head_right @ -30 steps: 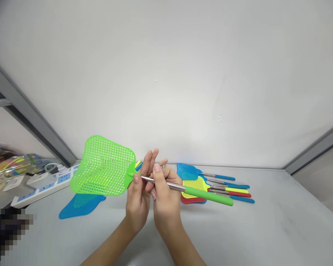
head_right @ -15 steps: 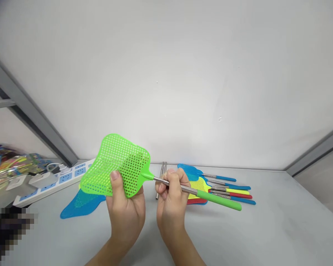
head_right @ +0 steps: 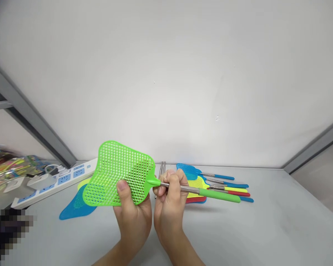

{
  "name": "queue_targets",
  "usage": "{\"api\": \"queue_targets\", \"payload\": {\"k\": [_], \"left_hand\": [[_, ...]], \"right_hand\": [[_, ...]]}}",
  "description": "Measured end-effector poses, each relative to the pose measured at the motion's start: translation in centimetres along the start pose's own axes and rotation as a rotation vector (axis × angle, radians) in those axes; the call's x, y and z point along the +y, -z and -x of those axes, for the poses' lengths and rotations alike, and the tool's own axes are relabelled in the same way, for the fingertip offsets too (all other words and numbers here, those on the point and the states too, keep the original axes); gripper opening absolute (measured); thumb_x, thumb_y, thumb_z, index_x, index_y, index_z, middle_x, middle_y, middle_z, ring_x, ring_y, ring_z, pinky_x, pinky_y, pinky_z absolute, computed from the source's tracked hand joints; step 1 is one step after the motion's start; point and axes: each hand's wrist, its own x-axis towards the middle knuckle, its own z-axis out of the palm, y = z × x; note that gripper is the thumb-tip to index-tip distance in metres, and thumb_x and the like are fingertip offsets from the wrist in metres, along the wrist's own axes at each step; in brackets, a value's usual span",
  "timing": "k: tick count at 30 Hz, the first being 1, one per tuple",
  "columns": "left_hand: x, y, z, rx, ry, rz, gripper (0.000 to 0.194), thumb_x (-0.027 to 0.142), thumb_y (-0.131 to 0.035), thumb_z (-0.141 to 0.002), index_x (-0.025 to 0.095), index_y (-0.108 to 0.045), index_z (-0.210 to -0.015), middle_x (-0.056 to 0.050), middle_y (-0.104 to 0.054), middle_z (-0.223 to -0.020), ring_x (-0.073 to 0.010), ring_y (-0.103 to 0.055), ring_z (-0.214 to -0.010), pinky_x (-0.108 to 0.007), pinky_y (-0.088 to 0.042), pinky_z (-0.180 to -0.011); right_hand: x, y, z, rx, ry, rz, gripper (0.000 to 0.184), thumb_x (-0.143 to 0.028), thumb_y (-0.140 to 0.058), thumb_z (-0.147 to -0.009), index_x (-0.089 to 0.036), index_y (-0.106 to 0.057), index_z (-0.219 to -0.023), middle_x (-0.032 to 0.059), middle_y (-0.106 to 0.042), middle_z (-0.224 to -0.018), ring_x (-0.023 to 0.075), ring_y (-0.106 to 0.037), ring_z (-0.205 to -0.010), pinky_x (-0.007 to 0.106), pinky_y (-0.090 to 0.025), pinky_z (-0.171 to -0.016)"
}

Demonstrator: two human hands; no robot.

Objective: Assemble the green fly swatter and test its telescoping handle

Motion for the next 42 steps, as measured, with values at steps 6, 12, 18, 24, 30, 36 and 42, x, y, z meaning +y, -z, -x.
{"api": "queue_targets", "payload": {"k": [6,12,18,24,30,36,42], "left_hand": [[-0.1,0.1,0.0,0.026,0.003,0.05,0.031,0.038,-0.045,-0.081,0.025,-0.051,-0.109,-0.002,-0.06,-0.109,-0.0162,-0.051,-0.105,-0.024,-0.042,-0.083],[0.7,0.1,0.0,-0.102,0.185,0.198,0.038,0.046,-0.041,-0.08,0.019,-0.059,-0.099,-0.005,-0.065,-0.091,-0.0182,-0.059,-0.081,-0.029,-0.046,-0.071],[0.6,0.7,-0.4,-0.32,0.292,-0.006,0.035,0.049,-0.043,-0.078,0.022,-0.061,-0.091,0.003,-0.053,-0.055,-0.008,-0.04,-0.042,-0.021,-0.037,-0.044],[0.3,0.9,-1.5,-0.359,-0.003,-0.111,0.044,0.052,-0.044,-0.076,0.021,-0.04,-0.044,0.003,-0.035,-0.04,-0.0114,-0.038,-0.042,-0.025,-0.037,-0.048],[1.7,0.5,-2.3,-0.579,-0.115,-0.265,0.042,0.043,-0.04,-0.081,0.021,-0.041,-0.045,0.001,-0.04,-0.046,-0.013,-0.043,-0.05,-0.026,-0.038,-0.056],[3.6,1.4,-3.1,-0.909,-0.04,-0.462,0.04,0.038,-0.034,-0.084,0.021,-0.048,-0.051,-0.002,-0.054,-0.054,-0.0158,-0.052,-0.061,-0.028,-0.041,-0.066],[5.0,1.7,-2.6,-0.926,-0.04,-0.698,0.04,0.037,-0.03,-0.085,0.021,-0.048,-0.054,0.001,-0.053,-0.055,-0.014,-0.051,-0.061,-0.029,-0.041,-0.069]], "right_hand": [[0.2,0.0,-0.1,-0.018,-0.038,-0.041,0.03,-0.023,-0.053,-0.075,-0.017,-0.034,-0.052,-0.0075,-0.035,-0.044,0.0042,-0.026,-0.038,0.015,-0.025,-0.037],[0.5,-0.4,0.8,-0.057,-0.087,0.024,0.032,-0.031,-0.054,-0.075,-0.019,-0.035,-0.053,-0.0073,-0.035,-0.043,0.0054,-0.028,-0.038,0.018,-0.028,-0.039],[0.9,-0.4,1.1,-0.216,-0.206,0.132,0.03,-0.037,-0.052,-0.077,-0.018,-0.042,-0.056,-0.0063,-0.041,-0.042,0.0053,-0.027,-0.036,0.02,-0.024,-0.038],[0.0,0.5,0.1,-0.398,-0.13,0.335,0.034,-0.039,-0.044,-0.08,-0.017,-0.044,-0.053,-0.003,-0.04,-0.048,0.0082,-0.033,-0.043,0.022,-0.024,-0.041],[-0.6,0.9,-0.7,-0.412,-0.127,0.501,0.047,-0.04,-0.044,-0.078,-0.017,-0.037,-0.038,-0.004,-0.029,-0.04,0.0084,-0.027,-0.041,0.024,-0.018,-0.041],[-1.6,1.3,-0.6,-0.587,-0.246,0.376,0.046,-0.034,-0.048,-0.078,-0.017,-0.037,-0.036,-0.0051,-0.025,-0.038,0.0075,-0.025,-0.04,0.024,-0.013,-0.041],[-2.6,1.2,-0.5,-0.603,-0.343,0.368,0.047,-0.031,-0.043,-0.08,-0.016,-0.043,-0.036,-0.005,-0.025,-0.032,0.0074,-0.025,-0.037,0.025,-0.012,-0.04]]}}
